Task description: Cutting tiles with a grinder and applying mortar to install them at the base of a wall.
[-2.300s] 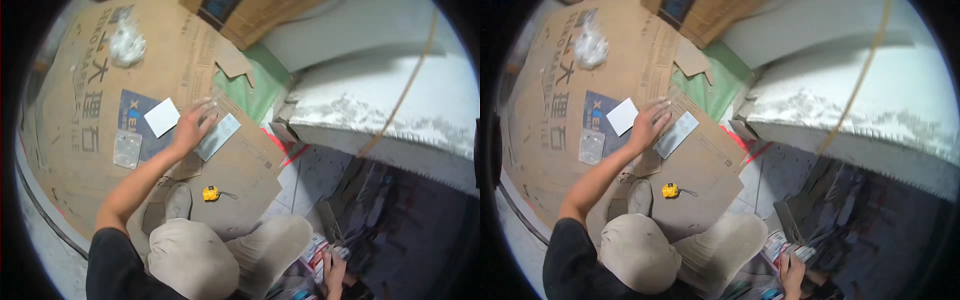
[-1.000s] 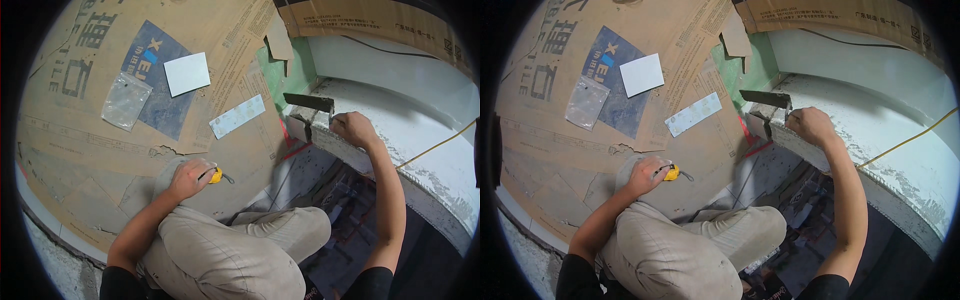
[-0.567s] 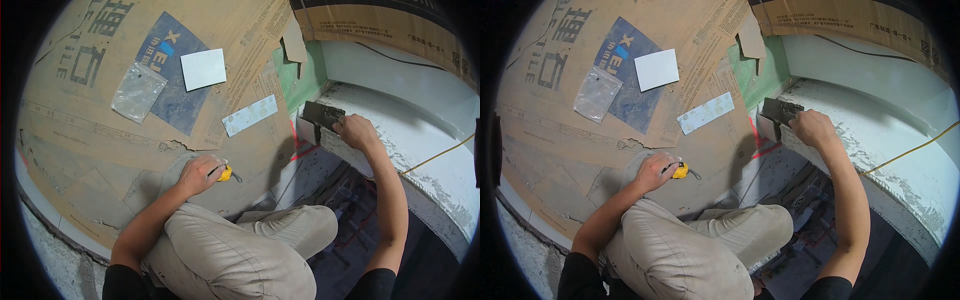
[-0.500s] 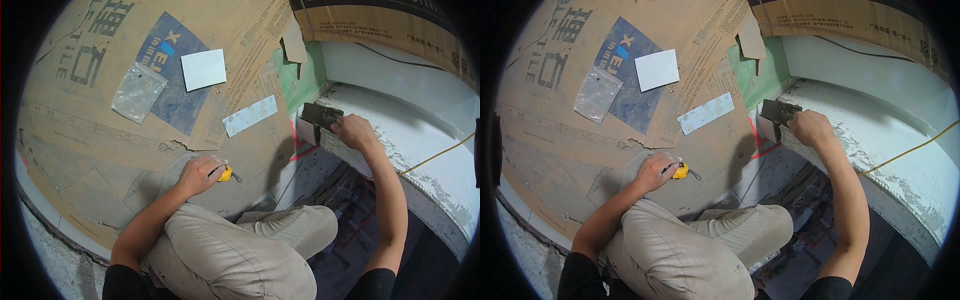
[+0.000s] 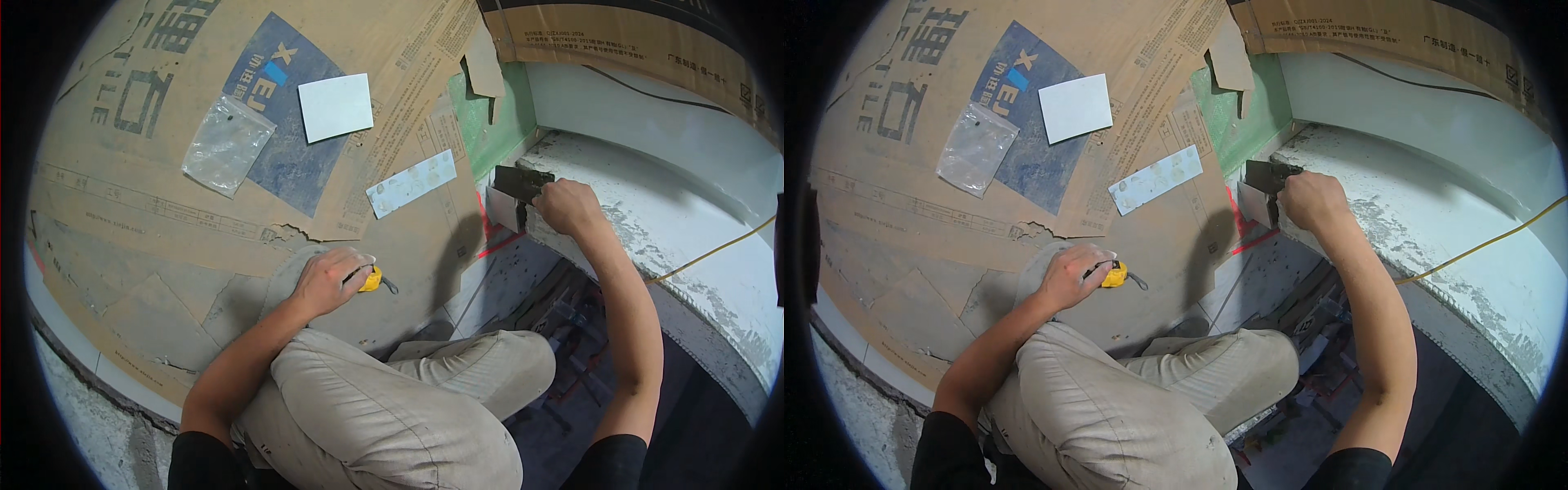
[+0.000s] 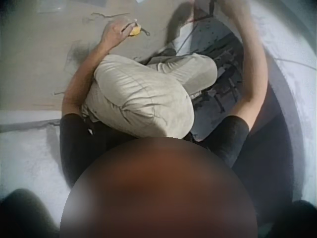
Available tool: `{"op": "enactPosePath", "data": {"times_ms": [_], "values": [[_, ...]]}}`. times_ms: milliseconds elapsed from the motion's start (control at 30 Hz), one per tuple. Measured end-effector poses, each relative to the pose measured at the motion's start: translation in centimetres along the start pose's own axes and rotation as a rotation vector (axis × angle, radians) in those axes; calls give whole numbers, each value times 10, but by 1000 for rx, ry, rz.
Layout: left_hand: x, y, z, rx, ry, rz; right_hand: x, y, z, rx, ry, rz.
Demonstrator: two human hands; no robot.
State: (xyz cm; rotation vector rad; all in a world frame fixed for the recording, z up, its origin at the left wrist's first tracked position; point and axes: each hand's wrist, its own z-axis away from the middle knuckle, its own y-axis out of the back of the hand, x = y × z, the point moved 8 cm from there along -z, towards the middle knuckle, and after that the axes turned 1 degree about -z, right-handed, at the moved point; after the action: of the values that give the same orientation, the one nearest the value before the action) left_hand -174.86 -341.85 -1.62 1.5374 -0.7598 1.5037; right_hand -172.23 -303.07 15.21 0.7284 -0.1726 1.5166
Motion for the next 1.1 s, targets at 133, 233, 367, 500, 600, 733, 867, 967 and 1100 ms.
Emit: {"op": "enactPosePath", "data": {"times_ms": [133, 233, 367, 500, 600, 733, 867, 967, 1100], "values": [[0, 2, 0, 18, -12, -1, -5, -3, -9, 5, -14, 10], [-1, 2, 1, 34, -17, 22, -13, -4, -12, -6, 6, 32], [0, 3, 0, 33, -15, 27, -15, -3, -30, 33, 15, 62], [-1, 1, 0, 15, -10, 33, -19, -3, -32, 86, 39, 96], [0, 1, -1, 5, 0, 30, -12, 4, -22, 101, 37, 80], [1, 5, 3, 10, -13, 13, 7, -1, -14, 94, -52, -9], [1, 1, -2, -1, -21, 5, 22, 3, -16, 127, -49, 20], [2, -3, -5, 7, -14, 27, 36, 6, -2, 170, -75, 25], [1, -4, -8, -15, 4, 37, 49, 37, 66, 394, -189, -166]]}}
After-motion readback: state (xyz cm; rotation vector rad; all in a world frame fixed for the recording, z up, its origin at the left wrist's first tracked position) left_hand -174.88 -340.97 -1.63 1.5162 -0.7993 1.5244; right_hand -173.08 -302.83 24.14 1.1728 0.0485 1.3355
